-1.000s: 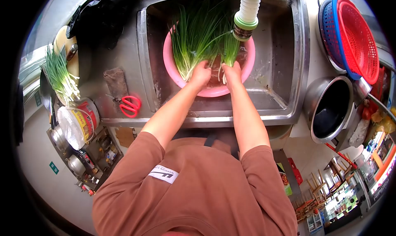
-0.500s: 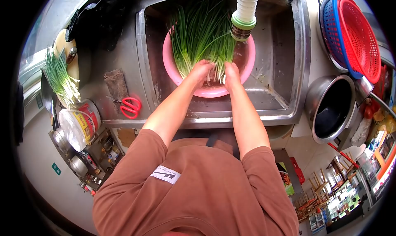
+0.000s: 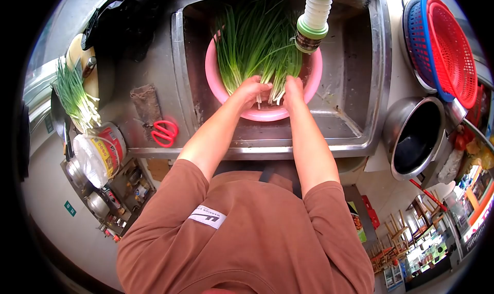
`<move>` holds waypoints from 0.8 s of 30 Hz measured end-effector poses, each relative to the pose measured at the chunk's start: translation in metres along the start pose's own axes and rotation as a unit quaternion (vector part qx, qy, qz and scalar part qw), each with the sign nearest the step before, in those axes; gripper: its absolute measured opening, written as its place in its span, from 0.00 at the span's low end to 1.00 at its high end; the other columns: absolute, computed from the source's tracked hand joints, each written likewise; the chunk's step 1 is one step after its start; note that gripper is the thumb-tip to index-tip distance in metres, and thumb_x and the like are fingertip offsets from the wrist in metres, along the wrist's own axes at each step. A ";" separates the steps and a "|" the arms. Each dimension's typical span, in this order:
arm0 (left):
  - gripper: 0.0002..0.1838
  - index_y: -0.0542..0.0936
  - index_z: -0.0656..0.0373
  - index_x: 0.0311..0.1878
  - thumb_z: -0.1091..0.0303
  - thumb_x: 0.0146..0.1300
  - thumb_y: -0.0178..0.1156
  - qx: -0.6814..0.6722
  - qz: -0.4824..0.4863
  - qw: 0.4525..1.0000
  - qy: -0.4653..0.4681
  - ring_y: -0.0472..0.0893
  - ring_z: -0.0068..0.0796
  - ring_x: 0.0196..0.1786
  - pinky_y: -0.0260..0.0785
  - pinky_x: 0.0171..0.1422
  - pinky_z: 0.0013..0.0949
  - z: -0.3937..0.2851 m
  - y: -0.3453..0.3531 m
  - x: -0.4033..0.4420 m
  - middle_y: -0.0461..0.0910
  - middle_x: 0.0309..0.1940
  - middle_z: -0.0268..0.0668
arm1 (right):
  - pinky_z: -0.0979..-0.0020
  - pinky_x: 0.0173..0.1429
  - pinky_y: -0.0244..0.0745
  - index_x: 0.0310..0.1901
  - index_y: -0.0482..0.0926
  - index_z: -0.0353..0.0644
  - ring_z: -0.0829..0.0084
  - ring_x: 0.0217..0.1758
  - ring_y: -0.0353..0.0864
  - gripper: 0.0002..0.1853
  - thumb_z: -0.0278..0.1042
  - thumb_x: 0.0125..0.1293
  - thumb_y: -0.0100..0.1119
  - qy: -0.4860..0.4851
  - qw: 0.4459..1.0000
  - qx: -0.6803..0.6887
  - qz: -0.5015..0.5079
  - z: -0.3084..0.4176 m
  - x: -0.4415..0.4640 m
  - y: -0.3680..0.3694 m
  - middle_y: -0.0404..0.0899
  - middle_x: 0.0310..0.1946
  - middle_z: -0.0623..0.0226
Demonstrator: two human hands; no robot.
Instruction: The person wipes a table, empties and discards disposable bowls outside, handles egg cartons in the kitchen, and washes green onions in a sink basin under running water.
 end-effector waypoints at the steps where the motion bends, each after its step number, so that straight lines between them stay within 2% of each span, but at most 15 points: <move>1: 0.14 0.72 0.66 0.49 0.76 0.61 0.61 -0.019 -0.013 1.000 -0.011 0.84 0.35 0.37 0.79 0.42 0.37 -0.001 0.002 -0.002 0.81 0.39 0.44 | 0.59 0.57 0.74 0.56 0.65 0.27 0.56 0.52 0.78 0.20 0.28 0.64 0.48 -0.001 1.000 -0.002 -0.001 -0.001 -0.002 -0.001 0.75 0.50 0.48; 2: 0.15 0.71 0.66 0.50 0.76 0.61 0.61 -0.037 -0.027 0.999 -0.022 0.84 0.35 0.37 0.78 0.42 0.37 -0.002 0.003 -0.004 0.81 0.39 0.45 | 0.58 0.59 0.71 0.55 0.67 0.27 0.55 0.53 0.76 0.20 0.27 0.62 0.49 -0.111 0.977 -0.171 -0.058 0.001 -0.005 -0.001 0.74 0.51 0.47; 3: 0.15 0.71 0.66 0.50 0.76 0.61 0.61 -0.039 -0.027 0.999 -0.022 0.84 0.35 0.37 0.78 0.42 0.37 -0.002 0.004 -0.004 0.81 0.39 0.45 | 0.57 0.60 0.69 0.55 0.68 0.28 0.53 0.54 0.75 0.21 0.25 0.60 0.51 -0.217 0.911 -0.332 -0.111 0.004 -0.009 0.002 0.73 0.53 0.45; 4: 0.15 0.70 0.67 0.51 0.77 0.61 0.60 -0.027 -0.017 0.999 -0.026 0.84 0.36 0.38 0.79 0.42 0.38 -0.004 0.004 -0.004 0.81 0.40 0.46 | 0.55 0.61 0.66 0.52 0.72 0.32 0.53 0.55 0.73 0.20 0.26 0.57 0.57 -0.367 0.790 -0.444 -0.210 0.006 -0.014 0.006 0.74 0.49 0.47; 5: 0.16 0.69 0.67 0.51 0.77 0.61 0.60 -0.016 -0.008 0.999 -0.030 0.84 0.37 0.39 0.79 0.42 0.38 -0.003 0.004 -0.003 0.80 0.40 0.47 | 0.55 0.61 0.66 0.52 0.72 0.32 0.53 0.55 0.73 0.20 0.26 0.57 0.57 -0.367 0.790 -0.445 -0.210 0.013 -0.025 0.011 0.74 0.49 0.47; 7: 0.15 0.69 0.67 0.49 0.77 0.61 0.60 -0.023 -0.023 0.999 -0.025 0.84 0.38 0.37 0.79 0.40 0.39 -0.007 0.008 -0.009 0.81 0.38 0.47 | 0.56 0.56 0.68 0.46 0.78 0.39 0.55 0.52 0.73 0.15 0.28 0.55 0.60 -0.519 0.659 -0.527 -0.135 0.042 -0.060 0.034 0.76 0.44 0.53; 8: 0.14 0.69 0.67 0.47 0.77 0.61 0.60 -0.030 -0.038 0.999 -0.021 0.85 0.39 0.36 0.80 0.37 0.40 -0.006 0.009 -0.011 0.81 0.35 0.47 | 0.57 0.52 0.69 0.39 0.82 0.45 0.58 0.49 0.74 0.10 0.30 0.53 0.63 -0.533 0.643 -0.544 -0.088 0.042 -0.056 0.040 0.76 0.39 0.60; 9: 0.14 0.69 0.67 0.47 0.77 0.61 0.60 -0.029 -0.039 0.999 -0.022 0.85 0.39 0.36 0.80 0.37 0.40 -0.005 0.009 -0.010 0.81 0.35 0.47 | 0.57 0.52 0.69 0.39 0.82 0.45 0.58 0.49 0.74 0.10 0.30 0.53 0.63 -0.532 0.644 -0.543 -0.088 0.045 -0.051 0.044 0.76 0.39 0.60; 11: 0.13 0.68 0.66 0.45 0.77 0.61 0.61 0.025 -0.047 0.998 -0.016 0.85 0.40 0.35 0.80 0.35 0.41 -0.007 0.009 -0.008 0.81 0.34 0.47 | 0.57 0.50 0.69 0.37 0.83 0.46 0.58 0.47 0.75 0.08 0.30 0.52 0.64 -0.469 0.622 -0.622 -0.081 0.048 -0.036 0.053 0.76 0.37 0.63; 12: 0.13 0.68 0.66 0.45 0.77 0.61 0.61 0.025 -0.050 0.998 -0.015 0.85 0.40 0.35 0.80 0.35 0.41 -0.007 0.008 -0.007 0.81 0.34 0.47 | 0.57 0.49 0.69 0.38 0.82 0.45 0.59 0.46 0.75 0.10 0.30 0.51 0.66 -0.476 0.607 -0.627 -0.109 0.051 -0.025 0.054 0.75 0.36 0.64; 15: 0.14 0.68 0.66 0.44 0.77 0.60 0.62 0.004 -0.034 0.999 -0.014 0.85 0.38 0.35 0.80 0.35 0.39 -0.001 0.005 -0.004 0.81 0.34 0.46 | 0.57 0.48 0.69 0.38 0.82 0.45 0.59 0.46 0.75 0.11 0.30 0.51 0.65 -0.485 0.594 -0.637 -0.082 0.056 -0.014 0.055 0.75 0.36 0.64; 17: 0.17 0.66 0.67 0.46 0.75 0.60 0.64 0.052 -0.034 0.998 -0.014 0.84 0.37 0.36 0.79 0.38 0.38 -0.001 0.004 -0.002 0.80 0.35 0.45 | 0.57 0.47 0.69 0.38 0.82 0.46 0.60 0.45 0.75 0.10 0.31 0.51 0.65 -0.494 0.589 -0.635 -0.071 0.056 -0.011 0.059 0.75 0.37 0.64; 19: 0.16 0.67 0.66 0.44 0.75 0.60 0.64 0.074 -0.052 0.996 -0.013 0.84 0.36 0.35 0.78 0.37 0.37 -0.001 0.005 -0.002 0.80 0.34 0.45 | 0.57 0.46 0.70 0.37 0.81 0.46 0.59 0.44 0.75 0.09 0.32 0.51 0.65 -0.507 0.567 -0.646 -0.070 0.054 -0.008 0.063 0.75 0.35 0.64; 23: 0.16 0.67 0.66 0.45 0.74 0.60 0.64 0.083 -0.049 0.995 -0.019 0.84 0.36 0.36 0.78 0.38 0.37 0.002 0.001 0.001 0.80 0.34 0.44 | 0.56 0.46 0.70 0.35 0.81 0.46 0.59 0.43 0.76 0.07 0.32 0.52 0.64 -0.503 0.568 -0.649 -0.054 0.056 0.001 0.062 0.75 0.34 0.63; 24: 0.16 0.68 0.66 0.46 0.74 0.60 0.63 0.091 -0.050 0.994 -0.018 0.84 0.36 0.37 0.78 0.38 0.37 0.001 0.001 -0.001 0.80 0.35 0.45 | 0.56 0.46 0.70 0.34 0.80 0.44 0.58 0.41 0.76 0.06 0.32 0.54 0.62 -0.505 0.612 -0.606 -0.050 0.057 0.003 0.057 0.75 0.33 0.62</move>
Point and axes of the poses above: each hand's wrist, its own x-axis towards the middle knuckle, its own y-axis out of the palm, z = x × y, the point moved 2 cm from there along x, towards the middle knuckle
